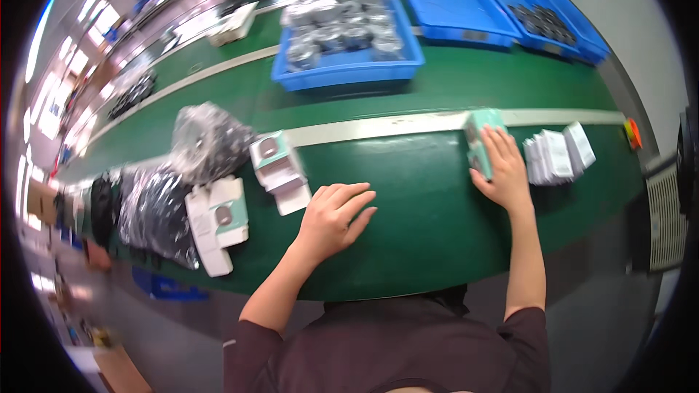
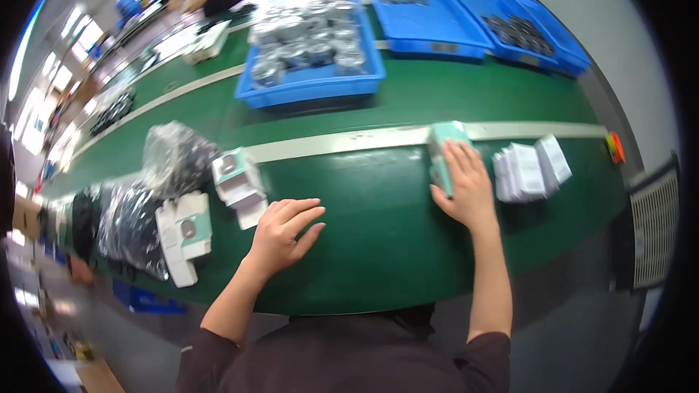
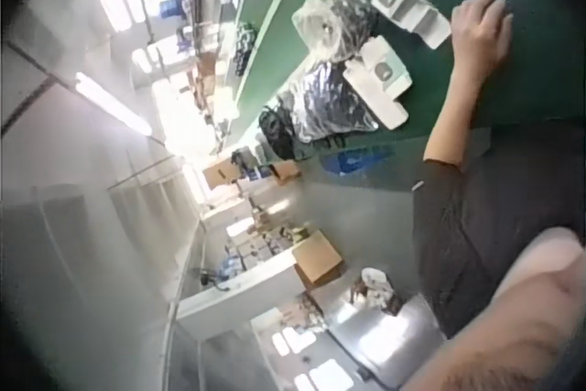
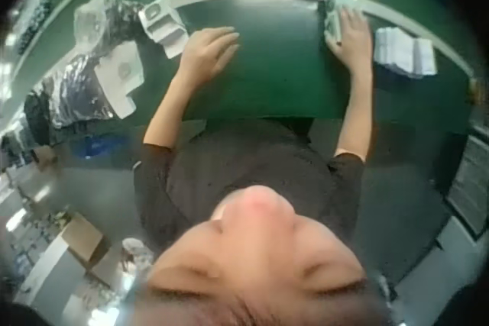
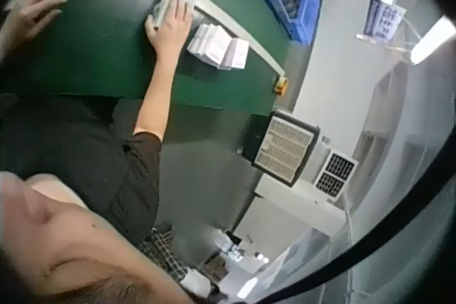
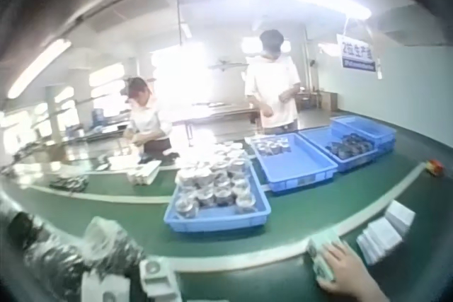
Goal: The person assembles cardboard product boxes, inserts packaged components along with manuals and accessories into each box by hand, folds them closed, and stacks the completed packages on the table.
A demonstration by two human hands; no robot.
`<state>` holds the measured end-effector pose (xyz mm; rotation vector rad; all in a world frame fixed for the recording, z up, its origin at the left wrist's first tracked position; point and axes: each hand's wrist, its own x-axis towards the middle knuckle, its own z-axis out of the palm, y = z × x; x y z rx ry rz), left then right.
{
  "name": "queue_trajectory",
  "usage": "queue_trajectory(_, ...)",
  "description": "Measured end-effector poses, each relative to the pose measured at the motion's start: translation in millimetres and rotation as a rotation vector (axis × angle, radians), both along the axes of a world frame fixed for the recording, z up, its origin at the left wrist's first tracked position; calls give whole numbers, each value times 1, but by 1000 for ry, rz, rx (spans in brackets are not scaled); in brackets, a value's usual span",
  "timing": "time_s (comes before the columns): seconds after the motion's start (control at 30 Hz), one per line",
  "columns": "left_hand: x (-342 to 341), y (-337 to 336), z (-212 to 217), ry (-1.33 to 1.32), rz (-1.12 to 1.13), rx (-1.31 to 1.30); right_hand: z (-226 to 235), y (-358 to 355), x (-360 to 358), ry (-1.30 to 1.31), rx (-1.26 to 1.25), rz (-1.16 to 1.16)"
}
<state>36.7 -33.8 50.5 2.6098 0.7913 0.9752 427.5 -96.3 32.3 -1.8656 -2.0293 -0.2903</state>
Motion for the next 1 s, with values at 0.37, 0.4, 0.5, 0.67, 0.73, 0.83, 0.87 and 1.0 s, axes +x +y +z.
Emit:
queue_trajectory(0.37,-197,4,51,75,1029,74,1,2,-6,32,32,13)
queue_trajectory(0.4,-211,-1,48,77,1046,85,1,3,-7,31,29,13)
queue_trajectory(0.5,-225,-11,22,413,1277,-36,-2,0,-4,10,31,-11)
queue_trajectory(0.67,-222,-13,9,392,1343,-282,-1,-2,-7,16,30,-27)
queue_trajectory(0.73,-222,-13,5,385,1356,-205,0,-3,-9,25,10,-36)
queue_trajectory(0.83,-223,-13,6,399,1360,-174,-2,-4,-9,6,25,-26)
queue_trajectory(0.87,-224,-12,4,382,1365,-164,-1,-4,-9,17,7,-40)
queue_trajectory(1.0,-229,-16,9,347,1401,-210,1,-3,-17,24,2,-50)
